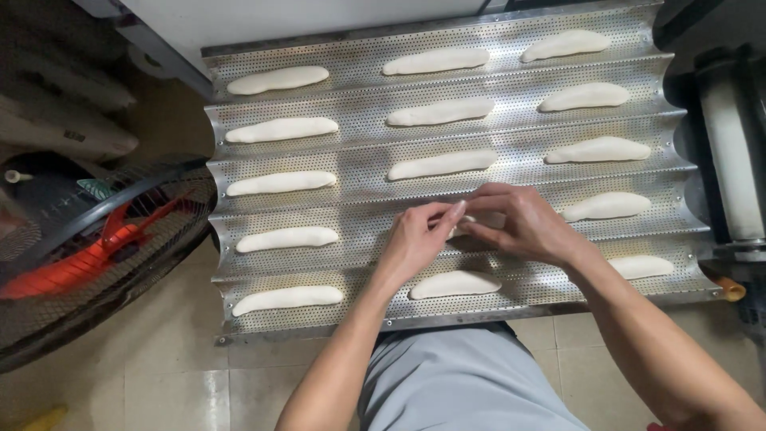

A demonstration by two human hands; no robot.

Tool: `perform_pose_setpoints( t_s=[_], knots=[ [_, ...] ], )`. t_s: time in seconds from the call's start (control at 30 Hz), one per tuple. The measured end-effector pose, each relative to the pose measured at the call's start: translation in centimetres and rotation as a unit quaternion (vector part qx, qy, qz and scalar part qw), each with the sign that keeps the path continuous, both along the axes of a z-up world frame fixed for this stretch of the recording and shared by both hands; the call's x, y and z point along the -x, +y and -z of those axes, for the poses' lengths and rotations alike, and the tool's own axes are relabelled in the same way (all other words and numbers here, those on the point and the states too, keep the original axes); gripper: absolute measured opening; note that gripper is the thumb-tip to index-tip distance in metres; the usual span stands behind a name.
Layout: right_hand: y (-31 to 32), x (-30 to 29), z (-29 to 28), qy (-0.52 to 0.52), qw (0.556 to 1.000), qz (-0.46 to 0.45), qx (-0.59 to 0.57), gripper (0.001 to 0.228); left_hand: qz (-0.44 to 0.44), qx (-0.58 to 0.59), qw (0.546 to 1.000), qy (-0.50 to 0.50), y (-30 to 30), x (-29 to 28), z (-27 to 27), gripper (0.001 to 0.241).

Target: Arranging and aligning pieces of dough on perforated baking trays

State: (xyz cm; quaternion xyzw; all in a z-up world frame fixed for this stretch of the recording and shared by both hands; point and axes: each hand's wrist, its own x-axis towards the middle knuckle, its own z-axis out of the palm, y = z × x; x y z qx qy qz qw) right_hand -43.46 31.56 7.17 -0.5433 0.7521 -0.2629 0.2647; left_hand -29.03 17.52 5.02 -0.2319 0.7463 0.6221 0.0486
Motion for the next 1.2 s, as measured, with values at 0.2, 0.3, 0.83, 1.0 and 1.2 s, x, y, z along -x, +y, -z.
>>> perform_pose_setpoints(
  t_s=[0.2,0.3,0.83,1.0,1.2],
  knots=[
    [2.1,0.4,0.5,0.04,0.995,0.055,-0.07,0.033,-0.018,0.063,0.997,0.051,0.6,0.0,3.2,0.038],
    [2.5,0.8,-0.1,-0.072,0.99,0.112,-0.049,0.034,-0.044,0.029,0.996,0.071,-0.1,0.6,2.3,0.033],
    [4.5,0.8,3.2,0.017,0.987,0.159,-0.01,0.021,-0.137,0.06,0.988,-0.026,-3.6,-3.2,3.0,0.031],
    [6.1,1.7,5.1,0.017,0.989,0.148,0.023,0.026,-0.114,0.162,0.98,0.031,-3.0,-4.2,3.6,0.024],
    [6.0,0.6,2.7,0.005,0.99,0.142,0.01,0.025,-0.084,0.26,0.961,0.04,-2.2,-5.0,5.0,0.025]
  ],
)
